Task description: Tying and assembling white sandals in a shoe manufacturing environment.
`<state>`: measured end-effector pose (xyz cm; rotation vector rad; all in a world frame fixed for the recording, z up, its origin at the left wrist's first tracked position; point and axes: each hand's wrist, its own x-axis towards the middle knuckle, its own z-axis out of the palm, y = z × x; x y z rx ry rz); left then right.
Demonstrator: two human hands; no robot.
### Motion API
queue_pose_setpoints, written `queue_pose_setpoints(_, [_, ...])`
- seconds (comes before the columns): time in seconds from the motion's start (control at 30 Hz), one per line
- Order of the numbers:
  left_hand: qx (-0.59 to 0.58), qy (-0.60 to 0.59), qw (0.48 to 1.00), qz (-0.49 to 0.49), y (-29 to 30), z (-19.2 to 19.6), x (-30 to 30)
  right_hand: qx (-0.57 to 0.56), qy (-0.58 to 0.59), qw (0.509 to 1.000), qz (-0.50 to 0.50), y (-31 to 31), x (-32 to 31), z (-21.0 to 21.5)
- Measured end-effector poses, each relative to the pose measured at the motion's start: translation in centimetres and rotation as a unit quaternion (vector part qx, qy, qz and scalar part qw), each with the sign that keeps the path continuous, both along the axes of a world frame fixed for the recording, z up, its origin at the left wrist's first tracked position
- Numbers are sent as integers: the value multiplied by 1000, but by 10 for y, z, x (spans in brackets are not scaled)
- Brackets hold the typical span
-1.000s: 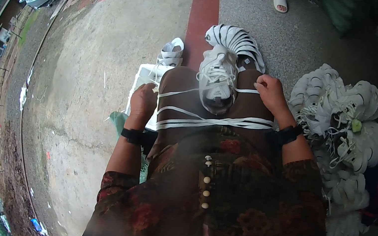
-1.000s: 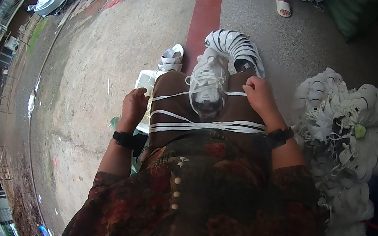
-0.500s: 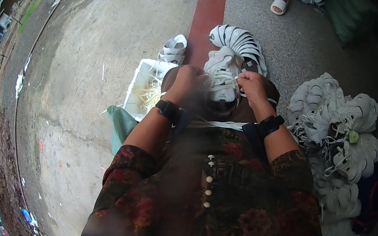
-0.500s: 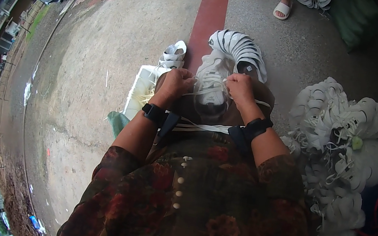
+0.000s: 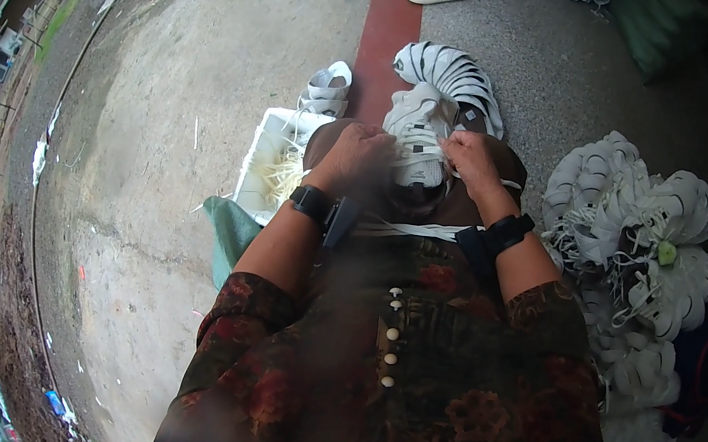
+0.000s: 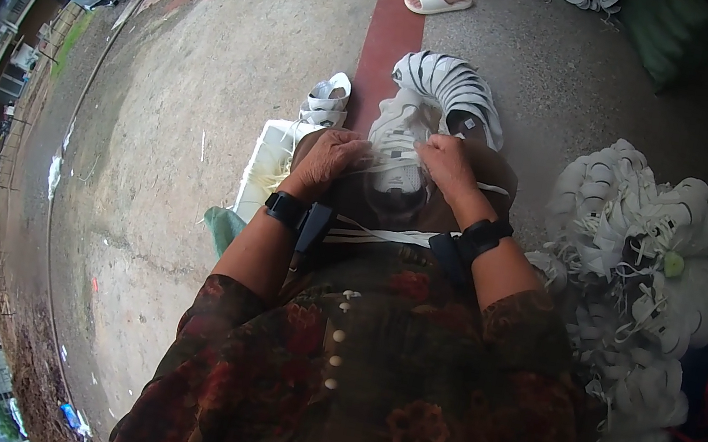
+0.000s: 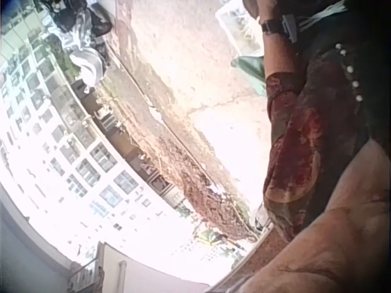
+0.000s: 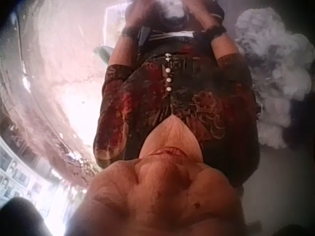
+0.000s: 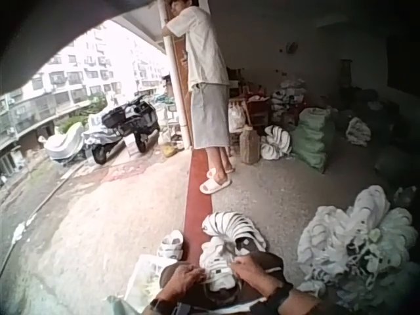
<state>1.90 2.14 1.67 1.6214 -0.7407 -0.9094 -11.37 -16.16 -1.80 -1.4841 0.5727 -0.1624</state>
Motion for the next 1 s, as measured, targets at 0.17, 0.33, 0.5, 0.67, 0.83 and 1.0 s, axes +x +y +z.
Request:
queue_pose_setpoints(0.17, [77,-99,991,45,-1,-17,3,-230,-61,971,28,-2,-17,5])
queue_pose_setpoints(0.33, [44,-285,954,83,1,-13,-7,-436,0,898,54,20,-44,18])
queue_pose_setpoints(0.5, [145,-381,913,35,13,11,-22,-497,23,865,64,20,-57,21])
queue_pose_setpoints(0.67, [118,-327,937,-29,50,5,0,-507,-12,857,95,2,-75,27])
queue_pose_setpoints(0.83, [65,-213,975,22,85,-3,14,-345,-53,933,82,-17,-94,42])
queue_pose_setpoints(1.0, [61,-209,974,66,112,-10,29,-331,-60,938,85,-30,-106,38])
